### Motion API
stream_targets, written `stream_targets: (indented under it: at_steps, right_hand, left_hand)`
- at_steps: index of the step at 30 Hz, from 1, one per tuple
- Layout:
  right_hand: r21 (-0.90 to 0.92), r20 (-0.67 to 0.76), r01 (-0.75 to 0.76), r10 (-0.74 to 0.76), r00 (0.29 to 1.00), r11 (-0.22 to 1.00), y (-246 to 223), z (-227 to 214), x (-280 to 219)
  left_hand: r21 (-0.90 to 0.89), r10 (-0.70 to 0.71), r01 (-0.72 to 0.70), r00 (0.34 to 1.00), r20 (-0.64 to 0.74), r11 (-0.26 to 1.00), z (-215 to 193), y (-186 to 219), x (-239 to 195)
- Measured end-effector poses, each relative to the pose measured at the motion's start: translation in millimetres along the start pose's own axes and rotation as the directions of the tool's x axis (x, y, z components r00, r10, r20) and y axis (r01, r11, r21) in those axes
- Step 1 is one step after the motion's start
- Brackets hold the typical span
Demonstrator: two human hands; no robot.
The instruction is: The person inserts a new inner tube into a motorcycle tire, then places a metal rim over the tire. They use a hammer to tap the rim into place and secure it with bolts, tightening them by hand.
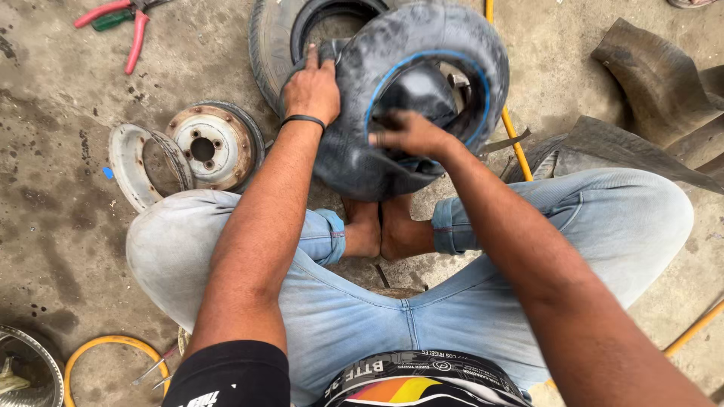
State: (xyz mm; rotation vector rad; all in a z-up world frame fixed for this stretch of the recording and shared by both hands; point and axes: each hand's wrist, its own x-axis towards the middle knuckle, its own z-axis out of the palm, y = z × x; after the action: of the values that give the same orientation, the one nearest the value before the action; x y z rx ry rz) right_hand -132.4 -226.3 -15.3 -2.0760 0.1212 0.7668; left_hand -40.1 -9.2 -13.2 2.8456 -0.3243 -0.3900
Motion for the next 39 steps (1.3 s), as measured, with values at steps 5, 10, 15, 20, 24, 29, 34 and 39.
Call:
stream_targets:
  at_steps: [5, 10, 15, 20, 24, 29, 34, 39]
  right_hand:
    - [0.491, -0.084, 0.026, 0.018, 0.996, 0.871, 25.1, 65.4, 25.6]
    - [-0.338, 0.304, 0.02, 0.089, 0.949, 0.941, 51.9, 93.3, 39.4]
    - [-0.514, 0.315, 0.133, 0.042, 0.948, 0.848, 12.6, 23.9, 39.1]
    - [-0.663, 0.184, 0.172, -0.063, 0.981, 0.729, -48.1, -50.3, 7.9]
    - [-0.623, 0.16, 0.097, 0.005, 0.987, 0.776, -29.6, -43.2, -5.2]
    - [0.269, -0.016, -0.075, 0.082, 0.997, 0.96, 9.2, -17.9, 15.0]
    - [0.31, -0.056, -0.13, 0.155, 0.986, 0.942, 34.8, 27.1, 30.6]
    - [-0.478, 0.421, 0.129, 0.097, 0.902, 0.869, 77.0, 91.6, 40.1]
  left_hand:
    - [0.045, 0.084, -0.081, 0.995, -0.057, 0.996, 13.9, 12.8, 16.0]
    - [0.117, 0.098, -0.074, 0.97, -0.221, 0.99, 20.3, 4.7, 13.5]
    - [-0.052, 0.062, -0.089, 0.921, -0.384, 0.995, 2.1, -4.3, 19.3]
    - [-0.078, -0.011, -0.016, 0.941, -0.337, 0.997, -37.0, -18.2, 25.4]
    - [0.005, -0.048, 0.049, 0.998, -0.032, 0.999, -10.1, -2.8, 10.3]
    - [0.035, 0.074, -0.075, 0.997, 0.011, 0.997, 24.7, 27.8, -0.1]
    - [0.105, 0.107, -0.107, 0.994, 0.007, 0.989, 27.2, 30.4, 10.6]
    - [0.113, -0.016, 0.005, 0.995, 0.098, 0.994, 53.6, 6.4, 13.9]
